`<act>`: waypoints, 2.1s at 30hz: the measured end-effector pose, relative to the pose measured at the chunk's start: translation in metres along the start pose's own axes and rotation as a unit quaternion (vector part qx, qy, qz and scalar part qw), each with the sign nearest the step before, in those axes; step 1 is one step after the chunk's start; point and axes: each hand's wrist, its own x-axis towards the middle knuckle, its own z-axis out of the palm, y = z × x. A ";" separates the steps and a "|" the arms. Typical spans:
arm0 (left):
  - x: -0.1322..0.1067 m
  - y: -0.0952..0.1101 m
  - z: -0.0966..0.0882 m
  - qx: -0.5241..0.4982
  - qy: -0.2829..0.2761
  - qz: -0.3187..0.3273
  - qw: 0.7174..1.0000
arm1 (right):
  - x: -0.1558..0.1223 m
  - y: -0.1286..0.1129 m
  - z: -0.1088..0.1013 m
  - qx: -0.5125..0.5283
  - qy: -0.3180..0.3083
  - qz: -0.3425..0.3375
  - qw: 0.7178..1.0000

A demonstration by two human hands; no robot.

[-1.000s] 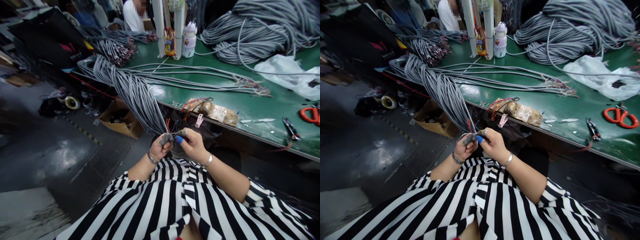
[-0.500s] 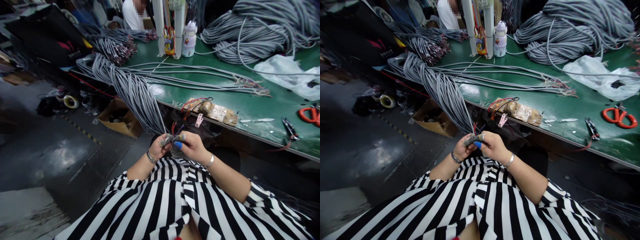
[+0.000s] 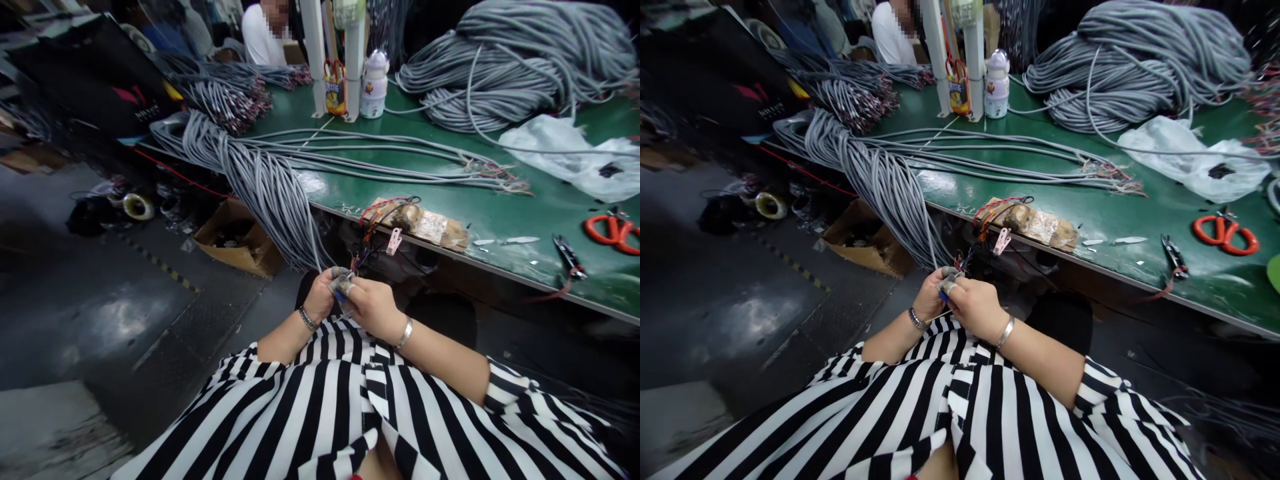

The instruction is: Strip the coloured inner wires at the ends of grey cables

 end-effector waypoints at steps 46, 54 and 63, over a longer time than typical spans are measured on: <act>0.004 0.048 -0.008 0.214 -0.351 -0.117 0.904 | -0.031 0.079 -0.065 0.354 -0.147 0.128 0.915; 0.024 0.057 0.023 0.236 -0.249 0.071 0.937 | -0.042 0.100 -0.047 0.486 0.114 0.466 0.731; 0.059 0.042 0.044 0.218 -0.171 0.084 0.957 | 0.013 0.100 -0.037 0.590 0.112 0.452 0.660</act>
